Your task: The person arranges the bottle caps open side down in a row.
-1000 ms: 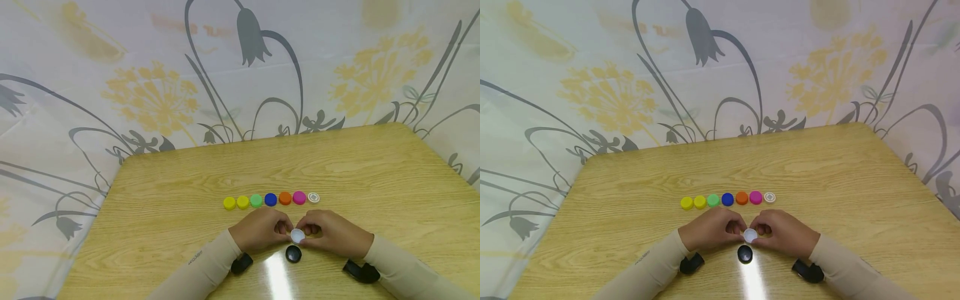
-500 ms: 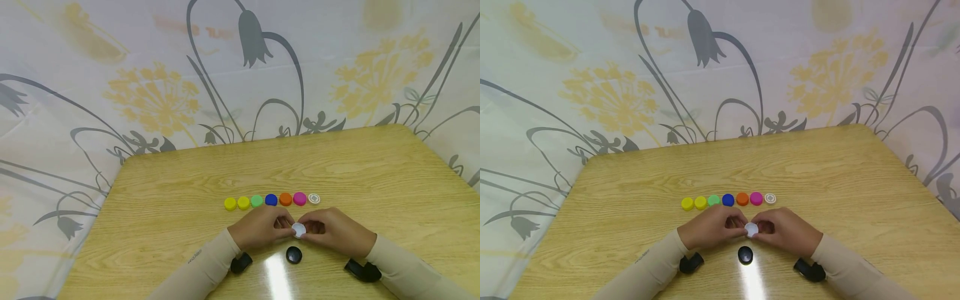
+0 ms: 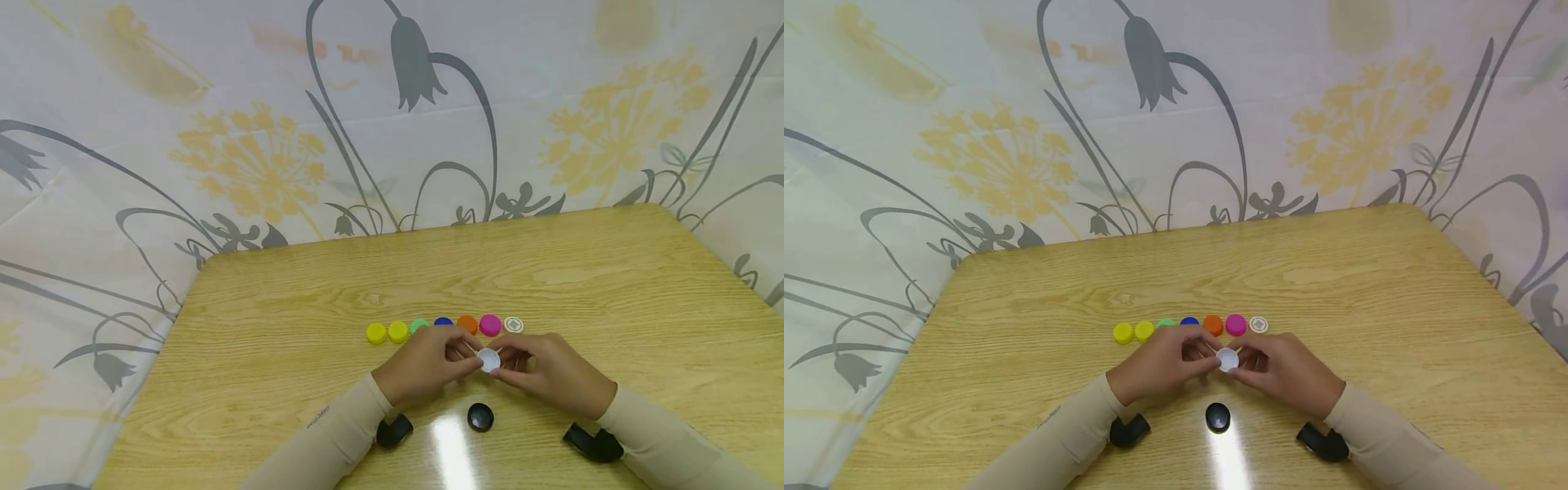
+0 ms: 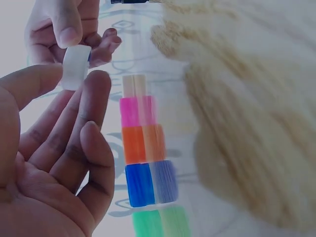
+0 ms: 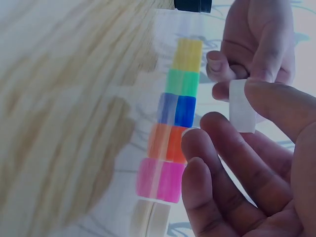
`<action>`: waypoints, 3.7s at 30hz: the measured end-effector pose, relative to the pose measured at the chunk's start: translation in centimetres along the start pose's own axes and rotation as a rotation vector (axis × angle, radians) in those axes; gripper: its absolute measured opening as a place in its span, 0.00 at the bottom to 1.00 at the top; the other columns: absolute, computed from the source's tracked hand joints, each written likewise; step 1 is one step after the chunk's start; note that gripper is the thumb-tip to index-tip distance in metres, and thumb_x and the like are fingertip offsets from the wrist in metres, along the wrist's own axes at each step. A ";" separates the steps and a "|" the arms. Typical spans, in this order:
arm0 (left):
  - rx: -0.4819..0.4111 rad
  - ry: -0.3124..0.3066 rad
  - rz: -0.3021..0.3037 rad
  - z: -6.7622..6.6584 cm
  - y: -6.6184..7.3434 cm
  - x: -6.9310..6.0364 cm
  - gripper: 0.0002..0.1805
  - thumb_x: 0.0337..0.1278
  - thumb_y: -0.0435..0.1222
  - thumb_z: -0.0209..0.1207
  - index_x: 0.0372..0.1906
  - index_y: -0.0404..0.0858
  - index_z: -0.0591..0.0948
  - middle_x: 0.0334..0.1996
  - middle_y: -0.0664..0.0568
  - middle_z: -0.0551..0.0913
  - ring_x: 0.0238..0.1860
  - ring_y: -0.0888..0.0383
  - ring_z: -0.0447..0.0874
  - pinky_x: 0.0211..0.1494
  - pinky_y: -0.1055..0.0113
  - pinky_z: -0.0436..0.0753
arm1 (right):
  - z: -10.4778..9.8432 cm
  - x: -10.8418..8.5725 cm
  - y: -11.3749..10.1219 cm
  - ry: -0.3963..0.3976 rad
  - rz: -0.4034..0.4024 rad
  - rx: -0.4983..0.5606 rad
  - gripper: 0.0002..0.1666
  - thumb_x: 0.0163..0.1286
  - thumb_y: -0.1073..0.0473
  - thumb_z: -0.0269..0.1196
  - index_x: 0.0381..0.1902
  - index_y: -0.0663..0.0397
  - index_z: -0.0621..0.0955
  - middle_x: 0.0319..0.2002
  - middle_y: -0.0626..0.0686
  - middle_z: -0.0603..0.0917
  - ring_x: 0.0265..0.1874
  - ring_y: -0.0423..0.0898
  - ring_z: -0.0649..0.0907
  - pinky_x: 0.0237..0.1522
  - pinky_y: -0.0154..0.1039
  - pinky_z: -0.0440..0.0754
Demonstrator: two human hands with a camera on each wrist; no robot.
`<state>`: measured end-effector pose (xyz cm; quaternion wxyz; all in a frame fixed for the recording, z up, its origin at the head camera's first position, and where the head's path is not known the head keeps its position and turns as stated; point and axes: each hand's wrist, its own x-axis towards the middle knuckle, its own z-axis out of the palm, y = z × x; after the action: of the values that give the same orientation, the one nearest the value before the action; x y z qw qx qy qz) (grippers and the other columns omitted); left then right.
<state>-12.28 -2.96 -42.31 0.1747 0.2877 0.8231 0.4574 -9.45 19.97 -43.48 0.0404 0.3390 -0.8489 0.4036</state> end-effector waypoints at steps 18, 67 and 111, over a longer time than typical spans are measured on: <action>0.044 0.039 0.054 -0.2 0.1 0.0 0.11 0.64 0.41 0.65 0.48 0.43 0.84 0.35 0.58 0.87 0.32 0.74 0.81 0.39 0.78 0.81 | 0.1 0.0 -0.1 0.023 0.012 0.071 0.19 0.62 0.67 0.71 0.50 0.51 0.81 0.34 0.44 0.89 0.33 0.32 0.86 0.32 0.31 0.84; 0.043 0.037 0.029 0.0 0.2 -0.2 0.09 0.60 0.40 0.68 0.43 0.43 0.83 0.36 0.59 0.88 0.32 0.75 0.83 0.38 0.79 0.82 | -0.2 0.1 -0.3 -0.012 0.221 0.167 0.10 0.71 0.60 0.64 0.49 0.50 0.84 0.41 0.45 0.88 0.38 0.33 0.85 0.39 0.34 0.85; 0.571 0.114 0.047 1.3 3.7 8.4 0.16 0.63 0.53 0.64 0.49 0.52 0.86 0.45 0.64 0.89 0.47 0.68 0.85 0.57 0.61 0.77 | -4.2 -0.1 2.8 0.239 0.259 -0.107 0.16 0.63 0.63 0.71 0.50 0.56 0.85 0.46 0.56 0.89 0.38 0.27 0.83 0.39 0.28 0.84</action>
<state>-16.92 4.75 -40.04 0.0292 0.3181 0.9201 0.2268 -11.97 24.30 -42.51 0.1066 0.1740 -0.8948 0.3970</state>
